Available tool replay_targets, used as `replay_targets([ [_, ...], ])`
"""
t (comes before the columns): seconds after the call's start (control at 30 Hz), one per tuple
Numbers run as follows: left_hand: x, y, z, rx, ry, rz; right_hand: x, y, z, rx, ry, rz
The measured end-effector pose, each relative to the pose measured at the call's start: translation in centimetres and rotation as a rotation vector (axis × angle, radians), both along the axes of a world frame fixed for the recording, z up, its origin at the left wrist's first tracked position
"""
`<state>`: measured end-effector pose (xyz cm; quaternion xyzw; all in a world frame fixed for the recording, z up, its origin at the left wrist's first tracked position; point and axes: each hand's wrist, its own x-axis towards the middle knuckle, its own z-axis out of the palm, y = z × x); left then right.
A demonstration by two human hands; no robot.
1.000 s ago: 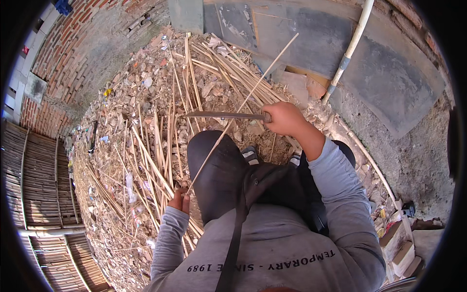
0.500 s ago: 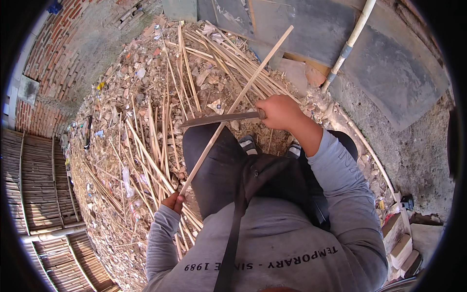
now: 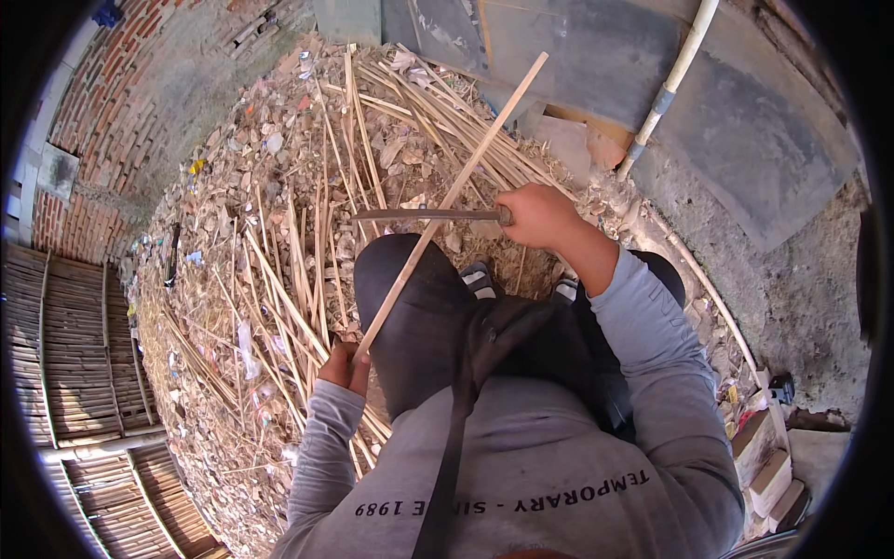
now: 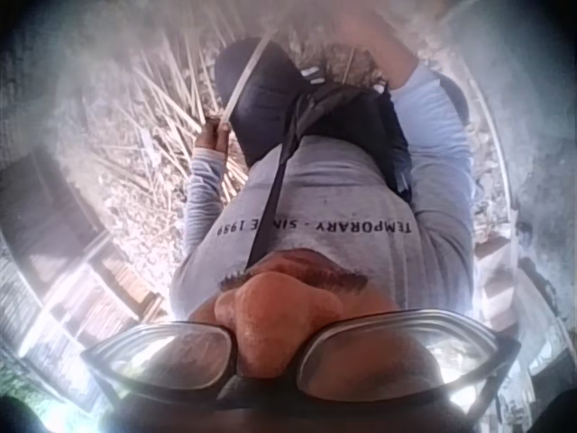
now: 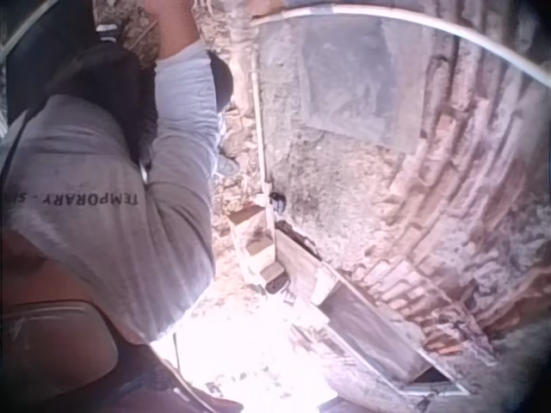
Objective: The person processes long bamboo strips using a cleaver by hand while sitting on the ground, scraping the surface and shaving the edges of the strips one at a time.
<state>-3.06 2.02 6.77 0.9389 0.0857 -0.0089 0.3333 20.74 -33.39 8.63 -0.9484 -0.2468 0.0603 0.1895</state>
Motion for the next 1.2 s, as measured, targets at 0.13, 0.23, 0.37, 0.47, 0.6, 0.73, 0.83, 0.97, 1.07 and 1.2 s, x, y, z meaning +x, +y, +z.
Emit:
replay_targets([
  [0.13,0.8,-2.6,1.5,0.188,0.002,0.005,-1.4,1.5,0.5,-0.084,0.044,0.124],
  [0.23,-0.1,-1.7,0.4,0.204,0.039,0.026,0.2,0.5,-0.5,0.001,0.131,0.015],
  [0.37,-0.5,-1.5,0.2,0.186,-0.044,0.014,2.9,-1.8,-2.6,0.168,0.05,-0.176],
  [0.47,-0.3,-1.7,0.8,0.17,-0.008,0.028,1.7,-0.5,-1.2,0.128,0.074,-0.135],
  [0.6,-0.6,-2.0,2.0,0.134,0.066,-0.025,-0.9,1.6,1.0,-0.07,-0.005,0.137],
  [0.73,-2.2,0.0,2.1,0.027,0.134,-0.059,0.2,-2.1,-0.1,0.025,-0.006,-0.027],
  [0.83,-2.3,0.6,2.9,0.001,0.179,-0.037,2.8,-4.3,-1.8,0.136,-0.058,-0.23],
  [0.97,-2.5,1.0,1.9,-0.016,0.175,-0.025,0.8,-1.5,0.0,0.083,-0.028,-0.122],
  [1.07,-2.7,1.0,1.4,-0.004,0.149,-0.019,-0.7,0.7,0.5,0.019,0.073,0.052],
  [1.2,-5.0,4.2,-0.6,0.026,0.051,0.053,3.1,-3.2,-5.6,0.207,0.306,-0.088],
])
